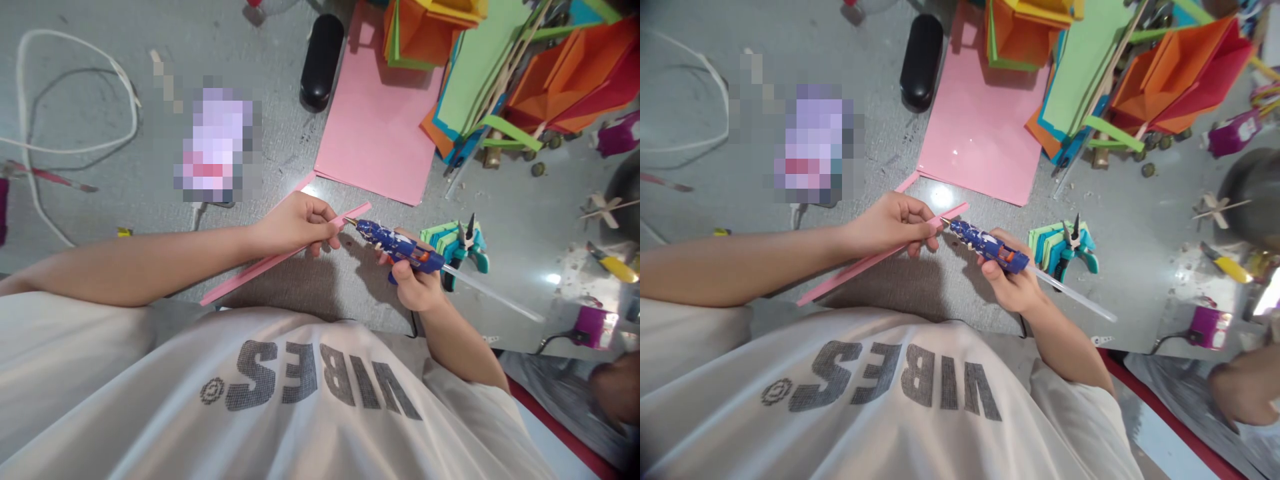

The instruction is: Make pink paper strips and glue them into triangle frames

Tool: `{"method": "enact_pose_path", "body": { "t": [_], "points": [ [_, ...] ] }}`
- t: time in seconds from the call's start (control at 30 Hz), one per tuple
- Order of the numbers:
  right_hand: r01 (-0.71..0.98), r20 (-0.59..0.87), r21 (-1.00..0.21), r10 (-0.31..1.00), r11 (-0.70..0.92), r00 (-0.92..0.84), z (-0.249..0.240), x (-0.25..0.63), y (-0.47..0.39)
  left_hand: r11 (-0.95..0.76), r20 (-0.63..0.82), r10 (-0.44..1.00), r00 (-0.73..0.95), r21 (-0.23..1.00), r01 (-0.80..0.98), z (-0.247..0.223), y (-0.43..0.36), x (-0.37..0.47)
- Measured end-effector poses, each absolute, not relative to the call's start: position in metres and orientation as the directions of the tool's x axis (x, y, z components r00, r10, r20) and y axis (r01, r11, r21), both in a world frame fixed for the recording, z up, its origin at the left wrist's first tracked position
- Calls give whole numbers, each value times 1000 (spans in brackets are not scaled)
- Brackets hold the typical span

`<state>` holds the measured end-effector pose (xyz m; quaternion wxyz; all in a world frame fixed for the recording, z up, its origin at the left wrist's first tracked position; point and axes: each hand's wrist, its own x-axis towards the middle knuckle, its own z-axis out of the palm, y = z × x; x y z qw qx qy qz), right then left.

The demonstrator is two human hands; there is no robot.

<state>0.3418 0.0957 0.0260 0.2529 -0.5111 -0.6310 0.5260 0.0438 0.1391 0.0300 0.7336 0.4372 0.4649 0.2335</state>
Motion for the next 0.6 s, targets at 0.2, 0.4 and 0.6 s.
{"method": "enact_pose_path", "body": {
  "t": [0.2, 0.4, 0.6],
  "points": [
    [379, -25, -914, 911, 146, -412, 26, 339, 98, 499, -476, 748, 463, 863, 82, 31, 140, 44],
    [343, 35, -917, 899, 202, -437, 22, 339, 100, 497, -487, 737, 468, 860, 113, 33, 140, 43],
    [326, 60, -920, 898, 219, -435, 19, 341, 98, 494, -483, 741, 466, 862, 108, 35, 140, 43]
  ]
}}
